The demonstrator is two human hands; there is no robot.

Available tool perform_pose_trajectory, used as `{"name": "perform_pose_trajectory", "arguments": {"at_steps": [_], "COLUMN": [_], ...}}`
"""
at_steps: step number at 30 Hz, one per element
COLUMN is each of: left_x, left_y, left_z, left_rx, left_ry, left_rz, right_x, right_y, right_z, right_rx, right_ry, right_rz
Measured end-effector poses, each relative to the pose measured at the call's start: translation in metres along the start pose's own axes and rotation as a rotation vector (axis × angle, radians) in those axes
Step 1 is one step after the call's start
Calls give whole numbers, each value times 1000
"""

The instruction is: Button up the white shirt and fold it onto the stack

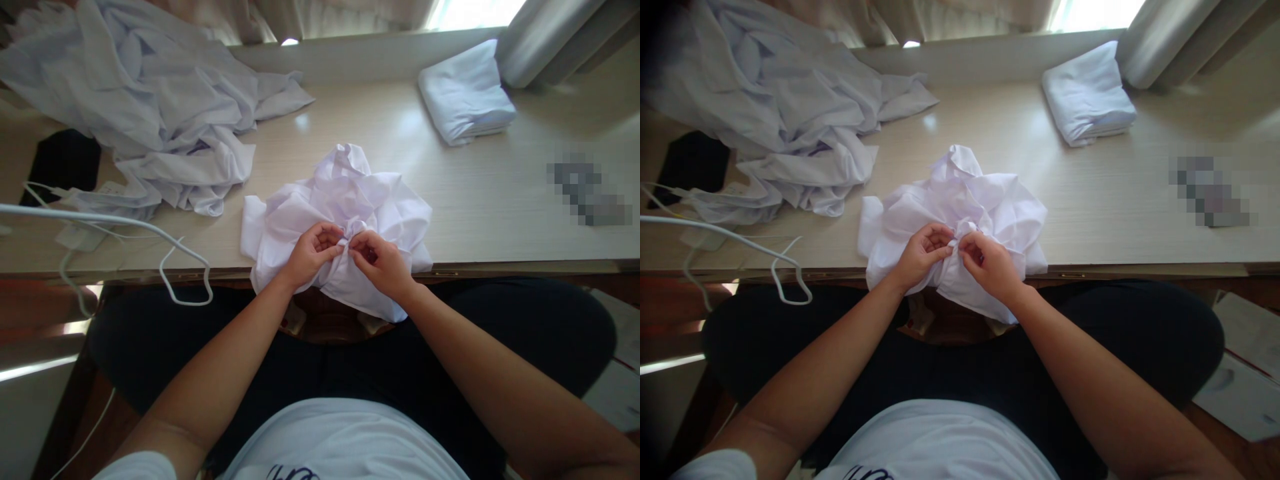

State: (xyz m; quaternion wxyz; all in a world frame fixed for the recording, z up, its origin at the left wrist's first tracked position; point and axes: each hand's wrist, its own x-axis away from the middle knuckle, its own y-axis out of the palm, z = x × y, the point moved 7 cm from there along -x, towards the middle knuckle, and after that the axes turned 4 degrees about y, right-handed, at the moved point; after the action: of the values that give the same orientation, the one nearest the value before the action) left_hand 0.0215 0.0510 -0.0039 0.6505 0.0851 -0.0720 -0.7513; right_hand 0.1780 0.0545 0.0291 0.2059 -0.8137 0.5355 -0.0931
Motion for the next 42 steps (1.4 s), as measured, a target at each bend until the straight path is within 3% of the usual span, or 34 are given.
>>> {"name": "perform_pose_trajectory", "arguments": {"at_steps": [42], "left_x": [-1], "left_y": [-2], "left_z": [-2], "left_rx": [30], "left_ry": [-25], "left_rz": [-1], "right_x": [1], "right_y": [3], "right_z": [4], "right_rx": [-9], "right_ry": [-90], "right_rz": [10]}}
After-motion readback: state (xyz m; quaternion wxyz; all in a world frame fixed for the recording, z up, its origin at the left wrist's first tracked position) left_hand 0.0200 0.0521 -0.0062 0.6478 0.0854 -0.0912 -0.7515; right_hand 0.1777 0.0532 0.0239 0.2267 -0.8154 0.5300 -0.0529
